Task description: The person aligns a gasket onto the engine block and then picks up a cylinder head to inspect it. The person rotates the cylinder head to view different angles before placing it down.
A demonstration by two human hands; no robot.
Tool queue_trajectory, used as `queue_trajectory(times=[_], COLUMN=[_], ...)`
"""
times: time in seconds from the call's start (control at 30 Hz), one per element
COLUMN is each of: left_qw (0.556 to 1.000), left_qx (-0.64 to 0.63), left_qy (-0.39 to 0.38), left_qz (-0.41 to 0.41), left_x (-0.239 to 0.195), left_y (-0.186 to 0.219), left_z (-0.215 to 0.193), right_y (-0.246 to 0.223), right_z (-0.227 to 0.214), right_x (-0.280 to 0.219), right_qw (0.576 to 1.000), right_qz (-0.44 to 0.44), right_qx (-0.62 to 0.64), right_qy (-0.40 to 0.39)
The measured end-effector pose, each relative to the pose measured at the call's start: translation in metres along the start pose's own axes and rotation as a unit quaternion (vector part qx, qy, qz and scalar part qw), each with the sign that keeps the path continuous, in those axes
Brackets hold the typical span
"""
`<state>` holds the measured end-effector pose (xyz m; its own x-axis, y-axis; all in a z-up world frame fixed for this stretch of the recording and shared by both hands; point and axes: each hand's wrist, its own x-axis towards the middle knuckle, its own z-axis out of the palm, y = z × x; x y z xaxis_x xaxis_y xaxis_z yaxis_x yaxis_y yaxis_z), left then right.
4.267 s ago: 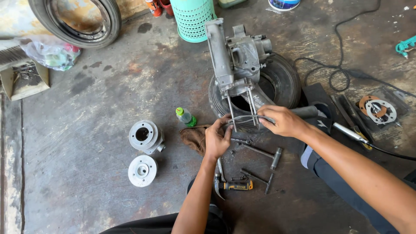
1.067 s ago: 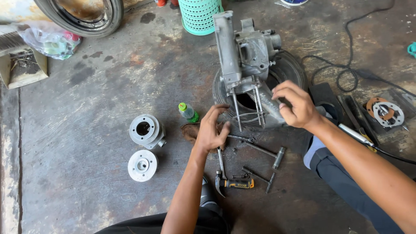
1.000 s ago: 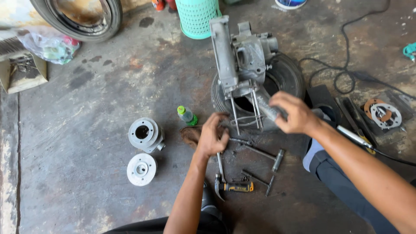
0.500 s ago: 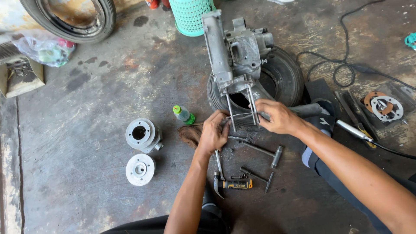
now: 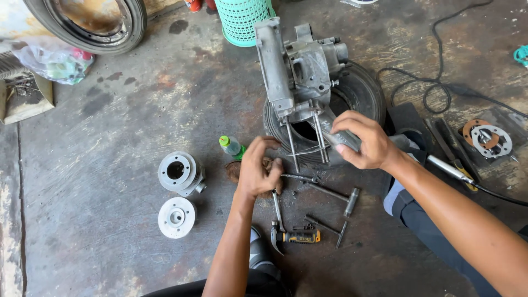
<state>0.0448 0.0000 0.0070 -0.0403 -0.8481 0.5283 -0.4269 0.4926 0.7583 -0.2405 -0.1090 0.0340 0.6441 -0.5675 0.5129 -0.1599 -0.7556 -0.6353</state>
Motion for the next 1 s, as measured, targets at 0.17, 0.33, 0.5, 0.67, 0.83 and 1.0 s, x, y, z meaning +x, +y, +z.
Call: queue_trajectory(times=[0.17, 0.33, 0.5, 0.67, 0.83, 1.0], left_qw=[0.999, 0.998, 0.997, 0.996, 0.996, 0.999], left_qx=[0.029, 0.024, 0.017, 0.04, 0.033, 0.021], left_qy=[-0.009, 0.001, 0.032, 0.036, 0.042, 0.037], left_qz=[0.04, 0.06, 0.074, 0.066, 0.07, 0.028], left_x=[0.011, 0.01, 0.026, 0.02, 0.018, -0.002], left_y=[0.023, 0.028, 0.043, 0.033, 0.028, 0.012], left_z=[-0.001, 0.011, 0.008, 0.011, 0.009, 0.013], right_y=[-0.022, -0.029, -0.034, -0.025, 0.012, 0.028], right_z=[0.002, 0.002, 0.001, 0.019, 0.023, -0.015], right_x=[0.019, 0.024, 0.04, 0.032, 0.02, -0.002], right_qw=[0.996, 0.994, 0.971, 0.972, 0.979, 0.984], right_qz=[-0.057, -0.045, -0.112, -0.127, -0.143, -0.103], right_qx=[-0.023, -0.039, -0.188, -0.19, -0.14, -0.14], right_qy=[-0.065, -0.086, -0.093, -0.051, -0.03, -0.042])
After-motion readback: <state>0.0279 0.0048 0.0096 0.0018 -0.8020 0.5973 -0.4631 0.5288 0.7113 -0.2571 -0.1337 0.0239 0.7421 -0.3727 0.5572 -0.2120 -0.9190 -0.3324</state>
